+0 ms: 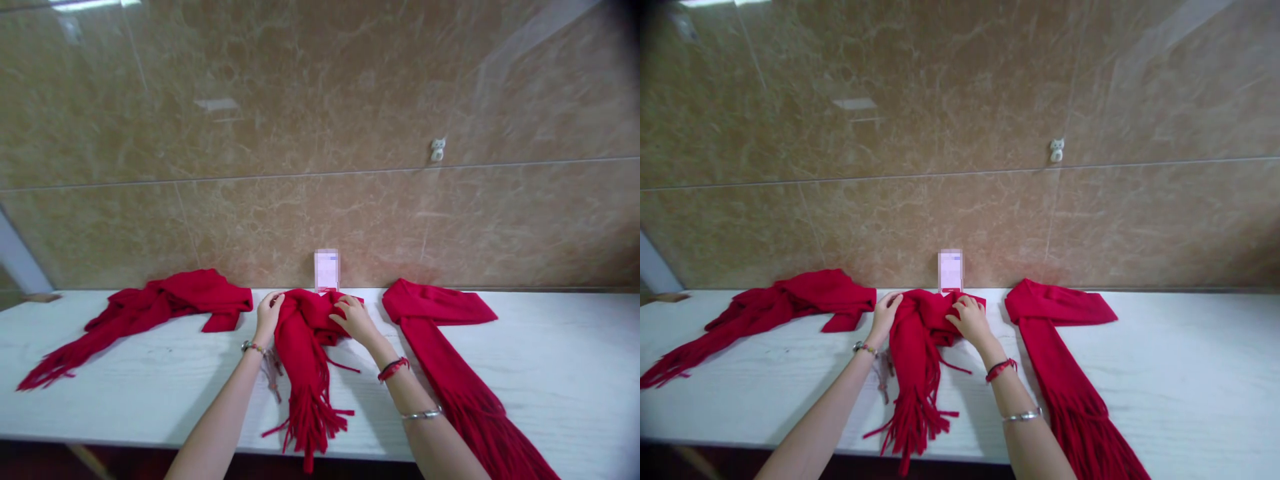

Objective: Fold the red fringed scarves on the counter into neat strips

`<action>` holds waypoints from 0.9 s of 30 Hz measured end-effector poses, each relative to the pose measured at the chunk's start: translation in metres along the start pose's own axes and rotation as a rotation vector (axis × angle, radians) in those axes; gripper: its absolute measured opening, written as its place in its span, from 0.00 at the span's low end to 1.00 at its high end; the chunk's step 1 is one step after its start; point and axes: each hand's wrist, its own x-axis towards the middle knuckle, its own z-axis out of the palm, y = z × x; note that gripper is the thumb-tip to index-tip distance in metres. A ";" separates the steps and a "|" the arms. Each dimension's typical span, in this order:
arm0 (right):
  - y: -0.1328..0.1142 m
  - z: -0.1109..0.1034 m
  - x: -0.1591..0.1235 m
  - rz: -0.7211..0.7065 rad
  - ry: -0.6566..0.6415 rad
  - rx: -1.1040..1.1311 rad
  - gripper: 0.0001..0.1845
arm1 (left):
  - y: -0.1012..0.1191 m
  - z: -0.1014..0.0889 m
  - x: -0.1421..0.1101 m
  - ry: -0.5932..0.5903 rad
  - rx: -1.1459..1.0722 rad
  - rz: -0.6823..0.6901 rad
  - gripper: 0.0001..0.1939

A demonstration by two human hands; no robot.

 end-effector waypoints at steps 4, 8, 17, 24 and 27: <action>0.001 0.001 0.001 -0.054 0.083 0.017 0.09 | 0.000 0.006 -0.009 -0.153 0.026 -0.002 0.15; 0.001 -0.004 0.002 -0.023 0.273 0.032 0.10 | 0.001 0.009 -0.014 -0.225 0.077 0.059 0.17; 0.016 -0.025 0.000 0.191 0.561 -0.057 0.12 | 0.015 -0.016 -0.003 -0.078 0.459 0.345 0.14; 0.007 -0.017 -0.002 0.055 0.459 0.040 0.15 | 0.006 -0.016 -0.006 -0.074 0.467 0.338 0.13; -0.008 -0.010 -0.006 -0.081 0.278 -0.036 0.23 | 0.007 -0.012 -0.007 -0.146 0.457 0.379 0.12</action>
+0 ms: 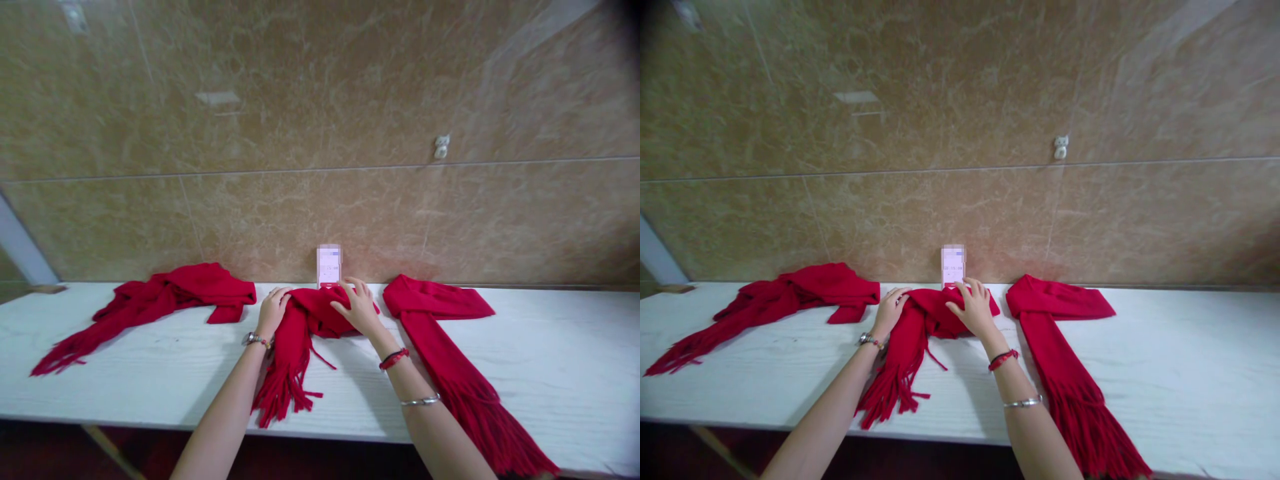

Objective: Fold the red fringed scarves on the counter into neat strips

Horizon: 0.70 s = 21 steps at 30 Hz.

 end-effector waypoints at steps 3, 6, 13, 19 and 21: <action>-0.009 0.006 -0.005 -0.095 -0.202 -0.038 0.29 | 0.007 0.001 0.000 -0.030 0.009 0.045 0.11; -0.009 0.011 -0.007 -0.075 -0.279 -0.046 0.20 | 0.013 0.001 -0.001 -0.046 0.013 0.051 0.11; -0.001 0.009 0.001 0.018 -0.062 0.080 0.10 | 0.010 0.007 -0.003 -0.055 -0.084 -0.046 0.13; 0.009 -0.002 0.002 0.322 0.269 0.047 0.14 | 0.009 0.009 -0.003 -0.179 -0.305 -0.180 0.16; 0.006 -0.005 0.001 0.281 0.281 0.022 0.15 | 0.009 0.009 -0.002 -0.148 -0.334 -0.214 0.15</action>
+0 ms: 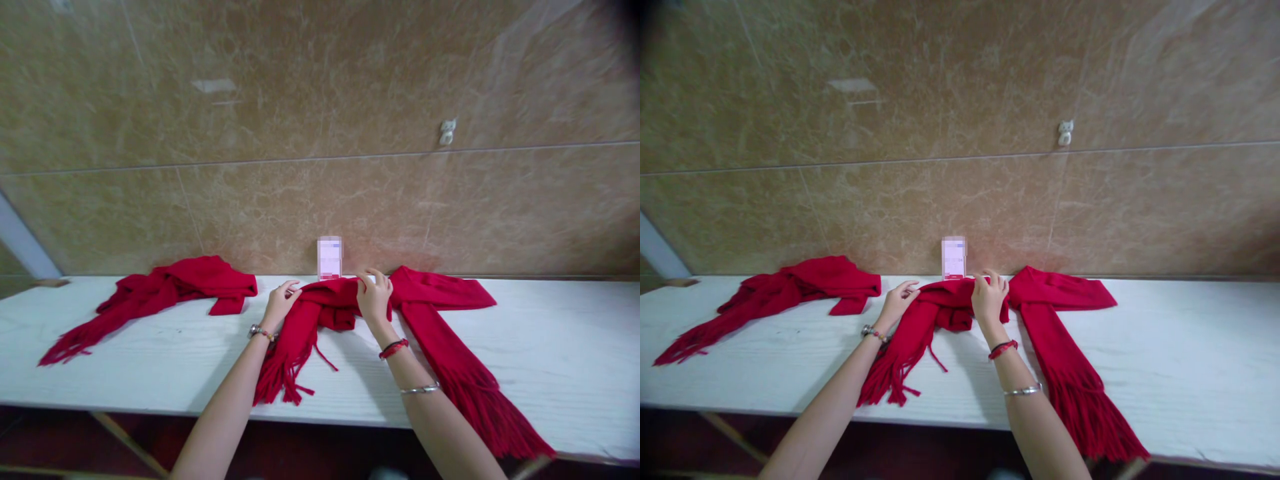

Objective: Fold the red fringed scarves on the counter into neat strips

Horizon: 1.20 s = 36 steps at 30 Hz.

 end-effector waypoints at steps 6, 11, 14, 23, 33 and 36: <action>-0.030 0.009 -0.017 -0.528 -0.395 -0.018 0.21 | -0.004 0.004 0.001 0.037 -0.054 -0.034 0.14; -0.027 0.018 -0.018 -0.405 -0.463 -0.051 0.13 | 0.000 0.009 -0.001 0.044 -0.006 -0.033 0.15; -0.020 0.011 -0.015 -0.485 -0.491 0.019 0.14 | 0.003 0.012 -0.003 0.050 -0.006 -0.020 0.15; -0.032 0.024 -0.023 -0.664 -0.507 0.064 0.08 | 0.000 0.014 -0.004 0.046 -0.021 -0.019 0.16; -0.014 0.027 -0.009 -0.461 -0.448 0.189 0.06 | 0.043 0.002 -0.009 -0.025 0.130 0.263 0.07; -0.010 0.030 -0.009 -0.448 -0.480 0.190 0.06 | 0.059 0.002 -0.016 -0.293 0.228 0.301 0.08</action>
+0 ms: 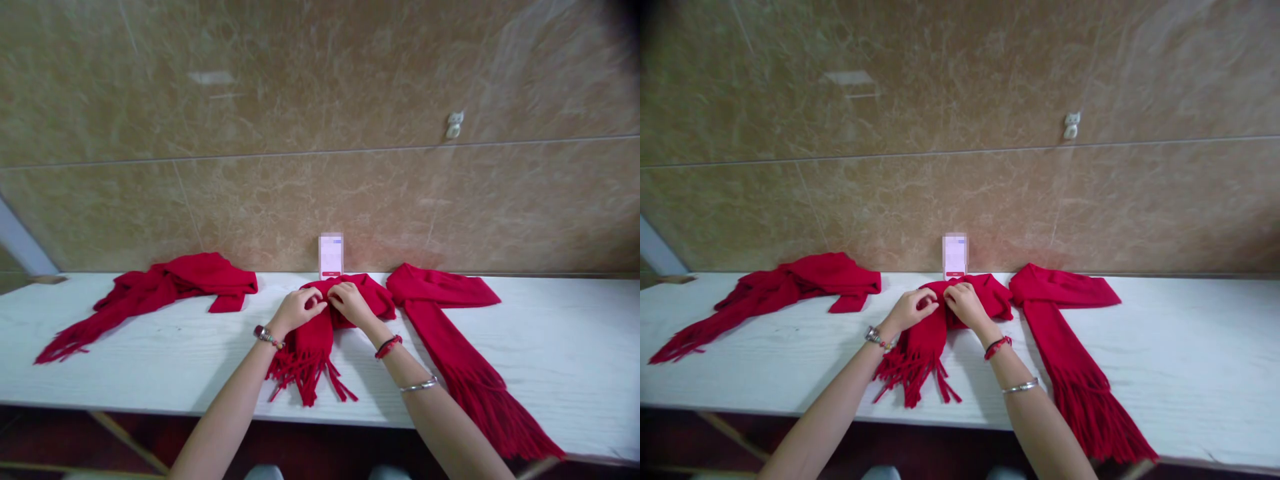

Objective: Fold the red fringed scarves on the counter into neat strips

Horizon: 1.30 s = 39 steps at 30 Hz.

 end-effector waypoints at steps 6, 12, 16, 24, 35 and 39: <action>0.005 0.006 -0.003 -0.036 -0.063 0.003 0.13 | 0.004 0.012 -0.002 -0.098 0.292 -0.106 0.13; 0.006 0.011 -0.005 -0.013 -0.061 -0.020 0.12 | 0.004 0.020 -0.003 -0.064 0.283 -0.260 0.05; 0.006 0.012 -0.005 -0.012 -0.050 -0.021 0.12 | 0.000 0.028 -0.002 -0.005 0.200 -0.253 0.03; -0.003 0.003 -0.003 0.013 0.117 0.157 0.14 | -0.001 0.014 0.005 0.200 -0.111 -0.155 0.04; 0.000 0.006 -0.001 0.064 0.030 0.121 0.08 | 0.003 0.007 0.005 0.271 -0.275 -0.190 0.05; -0.007 -0.002 0.000 0.037 0.095 0.143 0.09 | 0.004 0.003 0.006 0.279 -0.325 -0.191 0.05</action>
